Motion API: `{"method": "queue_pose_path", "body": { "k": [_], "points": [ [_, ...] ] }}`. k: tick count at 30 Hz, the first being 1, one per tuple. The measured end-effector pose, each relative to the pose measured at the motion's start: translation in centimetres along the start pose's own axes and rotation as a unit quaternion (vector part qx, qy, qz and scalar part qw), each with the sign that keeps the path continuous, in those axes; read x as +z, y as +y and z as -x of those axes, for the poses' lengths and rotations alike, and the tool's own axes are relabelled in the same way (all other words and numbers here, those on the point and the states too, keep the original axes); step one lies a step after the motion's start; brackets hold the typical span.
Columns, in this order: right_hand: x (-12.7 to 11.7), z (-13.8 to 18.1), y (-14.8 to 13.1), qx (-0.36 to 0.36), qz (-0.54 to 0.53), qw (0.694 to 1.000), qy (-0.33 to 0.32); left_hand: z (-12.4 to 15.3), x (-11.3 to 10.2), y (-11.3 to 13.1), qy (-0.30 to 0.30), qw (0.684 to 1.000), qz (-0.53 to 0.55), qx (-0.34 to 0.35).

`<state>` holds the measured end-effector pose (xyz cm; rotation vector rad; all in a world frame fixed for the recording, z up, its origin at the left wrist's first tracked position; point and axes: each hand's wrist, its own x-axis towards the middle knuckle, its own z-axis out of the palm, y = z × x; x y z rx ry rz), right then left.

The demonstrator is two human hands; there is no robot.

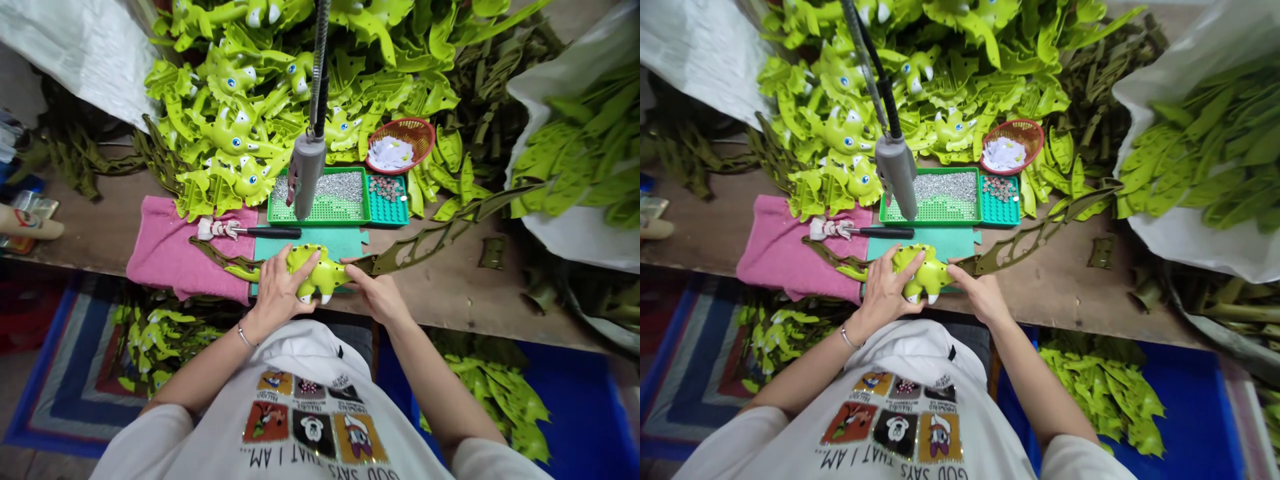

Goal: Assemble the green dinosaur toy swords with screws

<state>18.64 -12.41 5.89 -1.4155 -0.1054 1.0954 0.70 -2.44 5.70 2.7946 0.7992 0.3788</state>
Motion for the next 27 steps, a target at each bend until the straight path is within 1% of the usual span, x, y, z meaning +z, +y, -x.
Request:
{"method": "queue_pose_path", "body": {
  "k": [2,4,6,9,11,13,15,17,20,23,27],
  "points": [
    [-0.3,-0.2,0.0,0.034,-0.014,0.999,-0.005,0.0,0.1,0.1,0.006,1.000,0.010,0.008],
    [-0.4,-0.5,0.2,0.043,-0.027,0.999,0.006,0.0,0.2,0.2,0.007,1.000,0.016,0.009],
    [-0.3,-0.5,0.7,0.014,-0.017,0.999,0.036,0.0,0.1,0.4,0.002,1.000,0.016,0.004],
    [-0.2,-0.3,1.3,-0.060,0.024,0.995,0.082,0.0,0.0,0.6,0.000,1.000,0.012,-0.005],
    [-0.2,-0.1,1.5,-0.067,0.027,0.995,0.069,0.0,-0.1,0.6,0.007,1.000,0.014,-0.007],
    [-0.1,0.1,1.4,-0.042,0.011,0.998,0.053,0.1,-0.1,0.6,0.009,1.000,0.017,-0.007],
    [0.1,0.2,1.2,-0.032,0.006,0.998,0.060,0.1,0.0,0.6,0.010,1.000,0.016,-0.004],
    [0.1,0.3,0.9,-0.037,0.015,0.997,0.066,0.2,0.2,0.6,0.019,1.000,0.015,-0.006],
    [0.2,0.1,0.7,-0.029,0.007,0.998,0.046,0.2,0.2,0.5,0.028,0.999,0.020,-0.006],
    [0.1,-0.5,1.0,-0.010,-0.022,0.999,0.042,0.0,0.0,0.5,0.003,1.000,0.026,-0.001],
    [-0.2,-1.2,1.4,0.012,-0.034,0.999,0.025,-0.5,-0.3,0.7,-0.040,0.999,0.033,-0.010]
  ]
}}
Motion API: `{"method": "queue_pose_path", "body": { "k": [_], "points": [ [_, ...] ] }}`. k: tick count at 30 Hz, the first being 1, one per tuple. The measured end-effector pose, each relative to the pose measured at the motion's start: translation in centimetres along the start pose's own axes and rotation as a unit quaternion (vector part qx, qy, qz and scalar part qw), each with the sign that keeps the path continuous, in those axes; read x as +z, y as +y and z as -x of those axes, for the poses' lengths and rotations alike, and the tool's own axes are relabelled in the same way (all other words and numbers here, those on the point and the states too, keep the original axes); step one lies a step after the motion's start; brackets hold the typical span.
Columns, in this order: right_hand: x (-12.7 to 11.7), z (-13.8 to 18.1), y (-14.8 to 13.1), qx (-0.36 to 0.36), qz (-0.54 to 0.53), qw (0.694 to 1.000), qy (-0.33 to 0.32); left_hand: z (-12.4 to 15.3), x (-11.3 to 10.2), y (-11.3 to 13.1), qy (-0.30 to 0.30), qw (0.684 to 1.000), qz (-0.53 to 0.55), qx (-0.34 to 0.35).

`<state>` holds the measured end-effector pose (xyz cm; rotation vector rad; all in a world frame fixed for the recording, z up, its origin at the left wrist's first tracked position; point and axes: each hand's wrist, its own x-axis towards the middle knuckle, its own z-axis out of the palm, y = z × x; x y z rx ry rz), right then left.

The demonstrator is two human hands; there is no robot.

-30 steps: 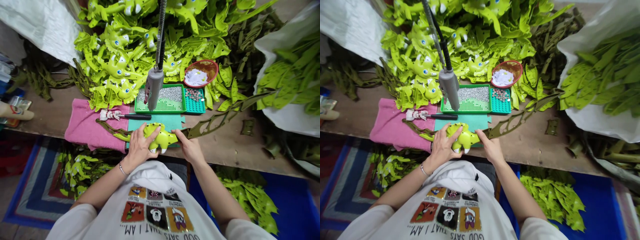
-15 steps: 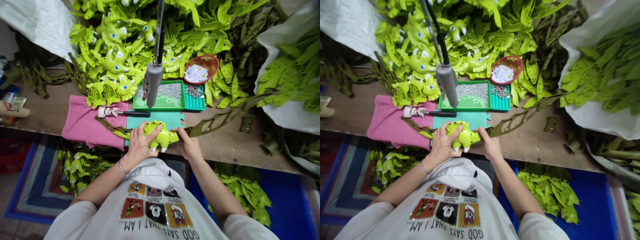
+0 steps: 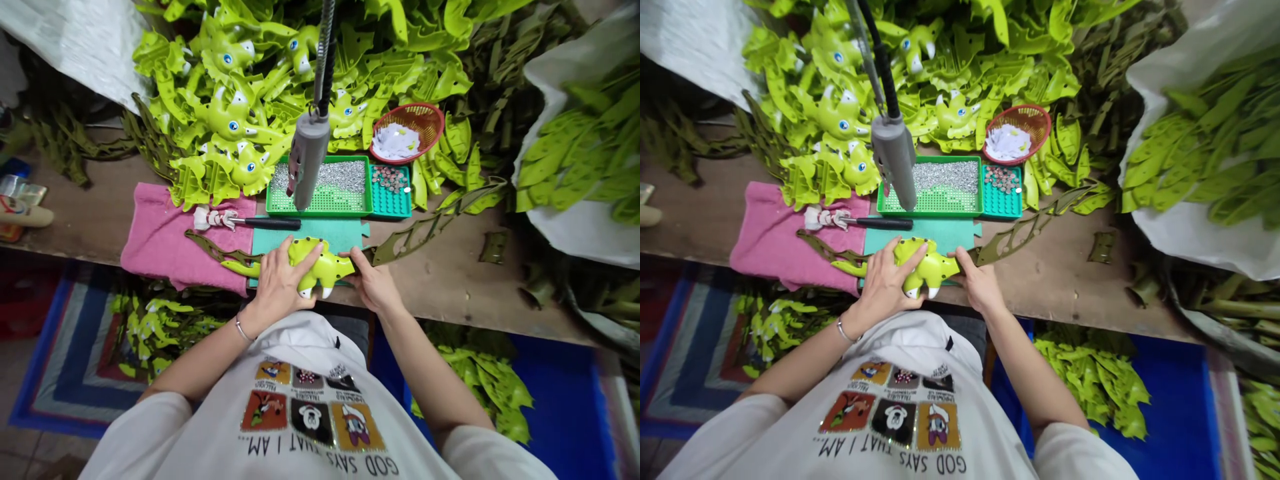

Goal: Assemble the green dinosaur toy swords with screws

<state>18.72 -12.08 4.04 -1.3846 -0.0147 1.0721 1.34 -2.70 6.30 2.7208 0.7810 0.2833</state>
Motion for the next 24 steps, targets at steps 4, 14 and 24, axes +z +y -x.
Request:
{"method": "queue_pose_path", "body": {
  "k": [4,14,24],
  "points": [
    [-0.41,-0.03,-0.16,0.020,-0.009,0.999,-0.031,-0.21,-0.10,0.14,-0.008,1.000,-0.002,-0.016],
    [0.03,-0.10,0.03,-0.018,-0.001,1.000,-0.018,0.11,-0.38,-0.42,0.006,1.000,0.010,-0.003],
    [-0.25,0.39,-0.45,0.036,-0.008,0.997,-0.067,0.06,0.03,-0.38,-0.002,1.000,0.004,-0.014]
  ]
}}
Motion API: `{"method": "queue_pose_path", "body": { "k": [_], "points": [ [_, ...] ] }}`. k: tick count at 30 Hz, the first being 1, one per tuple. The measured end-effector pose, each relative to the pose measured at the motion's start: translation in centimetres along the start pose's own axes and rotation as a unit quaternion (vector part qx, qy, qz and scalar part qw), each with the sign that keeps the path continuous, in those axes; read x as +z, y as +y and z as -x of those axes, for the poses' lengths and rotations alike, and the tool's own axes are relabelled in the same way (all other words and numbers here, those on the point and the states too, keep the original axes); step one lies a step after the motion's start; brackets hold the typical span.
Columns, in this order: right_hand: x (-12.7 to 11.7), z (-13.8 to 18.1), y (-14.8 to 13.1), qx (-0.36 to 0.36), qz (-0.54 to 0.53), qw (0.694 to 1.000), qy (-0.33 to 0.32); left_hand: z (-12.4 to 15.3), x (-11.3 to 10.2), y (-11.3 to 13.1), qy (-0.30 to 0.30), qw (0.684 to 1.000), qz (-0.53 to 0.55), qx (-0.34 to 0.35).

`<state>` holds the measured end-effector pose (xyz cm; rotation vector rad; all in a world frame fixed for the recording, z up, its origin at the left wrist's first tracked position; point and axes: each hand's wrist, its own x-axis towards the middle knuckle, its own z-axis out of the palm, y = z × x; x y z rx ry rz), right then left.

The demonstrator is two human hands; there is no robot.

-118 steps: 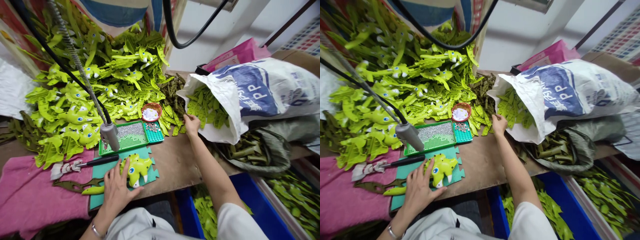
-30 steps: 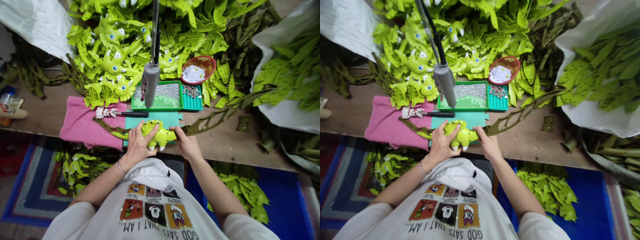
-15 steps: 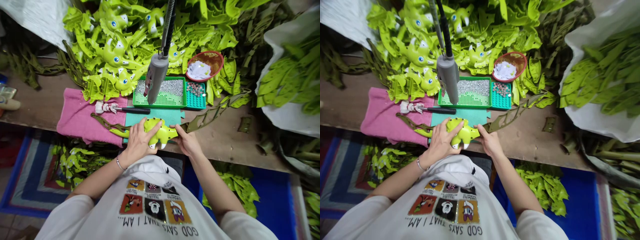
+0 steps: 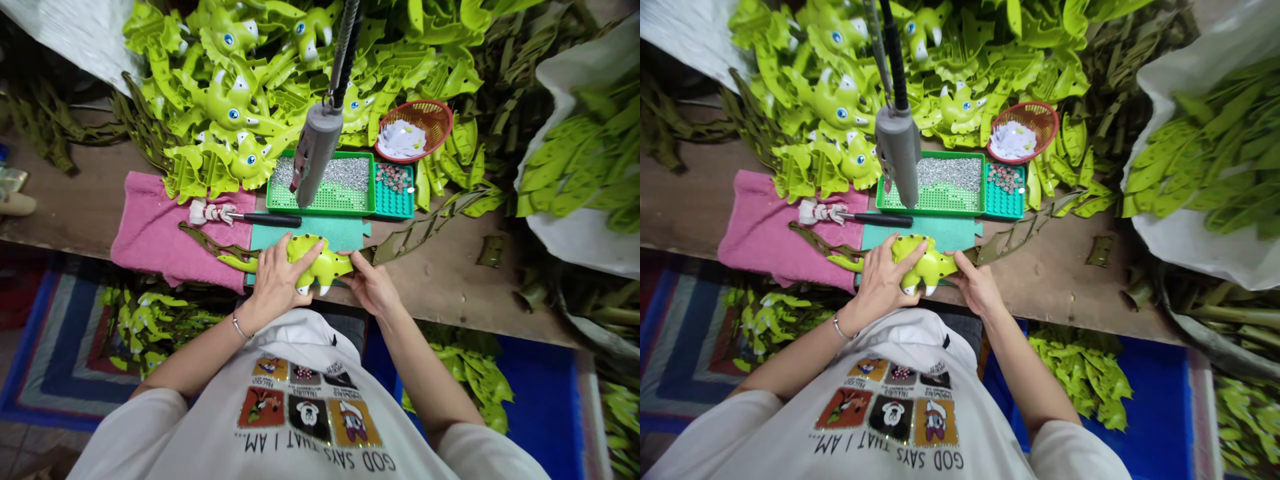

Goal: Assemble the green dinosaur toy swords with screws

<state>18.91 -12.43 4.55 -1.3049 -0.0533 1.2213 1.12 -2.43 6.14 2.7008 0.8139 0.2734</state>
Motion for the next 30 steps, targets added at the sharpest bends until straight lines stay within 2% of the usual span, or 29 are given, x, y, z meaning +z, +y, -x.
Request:
{"method": "queue_pose_path", "body": {
  "k": [4,9,11,13,14,15,17,18,19,22,23,25,26,27,28,29,30],
  "points": [
    [-0.1,0.5,0.1,-0.018,0.034,0.999,-0.012,0.1,0.1,0.2,0.000,1.000,0.012,0.007],
    [0.4,0.4,0.6,-0.018,0.044,0.998,0.030,0.7,0.2,-0.3,0.032,0.999,0.019,0.022],
    [1.0,0.3,0.5,-0.028,0.025,0.999,0.035,1.9,0.4,-1.2,0.071,0.996,0.056,0.012],
    [1.9,0.3,0.1,-0.027,-0.016,0.999,0.029,3.6,1.0,-2.2,0.158,0.976,0.149,-0.033],
    [2.3,0.3,-0.2,-0.027,-0.040,0.998,0.026,4.4,1.4,-2.7,0.220,0.946,0.224,-0.078],
    [2.6,0.4,-0.4,-0.030,-0.064,0.997,0.023,5.0,1.9,-3.0,0.248,0.911,0.307,-0.116],
    [3.4,0.5,-0.8,-0.037,-0.104,0.994,0.013,5.7,2.9,-3.1,0.244,0.883,0.382,-0.126],
    [3.7,0.6,-0.8,-0.040,-0.118,0.992,0.003,5.8,3.4,-2.9,0.213,0.851,0.456,-0.152],
    [4.0,0.7,-0.6,-0.041,-0.128,0.991,-0.012,5.6,3.7,-2.4,0.180,0.809,0.529,-0.180],
    [4.2,1.3,0.1,-0.052,-0.116,0.990,-0.066,4.4,4.0,-0.6,0.112,0.639,0.714,-0.264],
    [3.9,1.5,0.3,-0.063,-0.091,0.990,-0.091,3.9,3.9,-0.1,0.114,0.607,0.738,-0.272],
    [2.2,1.6,-0.3,-0.091,0.015,0.985,-0.148,2.9,3.4,0.5,0.117,0.579,0.759,-0.274],
    [0.9,1.6,-1.0,-0.111,0.098,0.979,-0.142,2.5,3.0,0.6,0.110,0.571,0.765,-0.277],
    [-0.8,1.4,-2.1,-0.131,0.189,0.967,-0.113,2.2,2.7,0.6,0.101,0.564,0.770,-0.280],
    [-2.8,1.1,-3.5,-0.150,0.283,0.947,-0.032,2.0,2.4,0.4,0.092,0.557,0.775,-0.284],
    [-4.9,0.7,-5.1,-0.180,0.359,0.907,0.127,1.8,2.2,0.2,0.085,0.549,0.780,-0.289],
    [-7.1,0.3,-6.8,-0.193,0.380,0.880,0.211,1.7,2.1,-0.1,0.081,0.541,0.785,-0.292]
  ]
}}
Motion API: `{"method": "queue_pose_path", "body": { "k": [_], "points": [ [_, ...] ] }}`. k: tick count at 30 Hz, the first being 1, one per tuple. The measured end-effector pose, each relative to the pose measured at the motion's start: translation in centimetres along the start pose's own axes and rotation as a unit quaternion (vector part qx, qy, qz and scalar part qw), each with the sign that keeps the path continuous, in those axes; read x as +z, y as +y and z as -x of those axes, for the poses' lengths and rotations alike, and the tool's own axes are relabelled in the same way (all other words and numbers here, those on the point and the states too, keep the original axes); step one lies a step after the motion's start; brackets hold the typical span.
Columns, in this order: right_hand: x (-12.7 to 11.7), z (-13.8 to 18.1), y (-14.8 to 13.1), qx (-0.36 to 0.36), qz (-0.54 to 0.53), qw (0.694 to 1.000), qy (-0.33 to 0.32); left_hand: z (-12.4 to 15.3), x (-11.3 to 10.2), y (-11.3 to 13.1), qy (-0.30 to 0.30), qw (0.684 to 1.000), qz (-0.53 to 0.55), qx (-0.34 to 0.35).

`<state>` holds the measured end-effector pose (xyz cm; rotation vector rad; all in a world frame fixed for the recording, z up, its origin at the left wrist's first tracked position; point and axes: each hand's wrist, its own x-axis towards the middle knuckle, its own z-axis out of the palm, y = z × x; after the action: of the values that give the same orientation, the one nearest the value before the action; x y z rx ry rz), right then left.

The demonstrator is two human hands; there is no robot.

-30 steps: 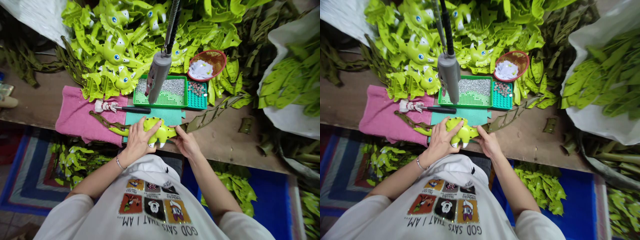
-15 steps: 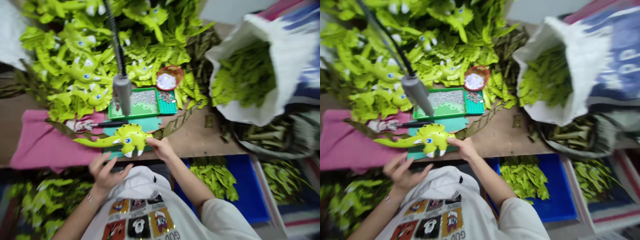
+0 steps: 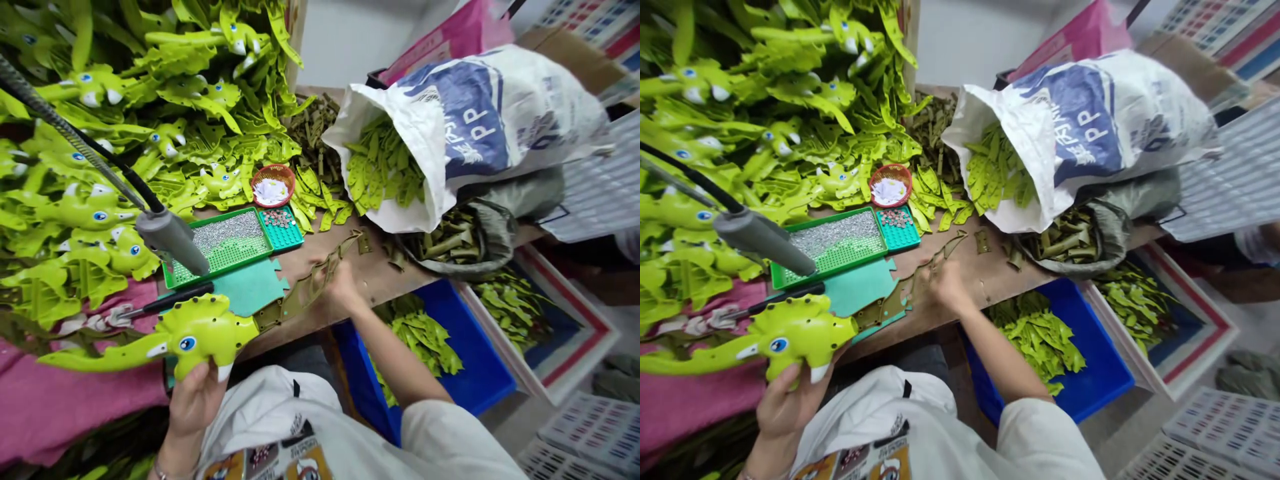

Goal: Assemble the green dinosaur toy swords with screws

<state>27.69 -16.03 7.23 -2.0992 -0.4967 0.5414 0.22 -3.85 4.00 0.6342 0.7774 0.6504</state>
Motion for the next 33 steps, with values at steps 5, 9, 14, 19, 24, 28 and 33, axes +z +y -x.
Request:
{"method": "queue_pose_path", "body": {
  "k": [5,9,14,19,24,28,33],
  "points": [
    [-8.0,-7.3,2.8,0.121,0.276,0.936,0.182,-0.7,-1.6,0.1,0.016,0.999,0.025,-0.016],
    [-8.5,-8.1,2.7,0.101,0.282,0.941,0.159,-0.7,-2.1,-0.2,0.033,0.999,0.010,-0.025],
    [-2.9,-2.4,-2.1,-0.150,-0.086,0.983,0.067,-0.3,-1.0,0.0,0.036,0.999,0.025,-0.023],
    [4.2,4.5,-4.9,-0.180,-0.284,0.920,-0.201,-0.2,-0.8,0.2,0.066,0.997,0.041,-0.016],
    [7.4,4.8,-3.4,-0.278,-0.168,0.912,-0.249,0.0,-1.1,0.5,0.045,0.998,0.037,-0.030],
    [7.5,4.2,-3.4,-0.334,-0.086,0.906,-0.245,0.3,-0.9,1.0,0.037,0.998,0.043,-0.017],
    [8.5,4.7,-3.0,-0.345,-0.058,0.913,-0.208,1.0,0.2,0.7,0.035,0.998,0.042,0.020]
  ]
}}
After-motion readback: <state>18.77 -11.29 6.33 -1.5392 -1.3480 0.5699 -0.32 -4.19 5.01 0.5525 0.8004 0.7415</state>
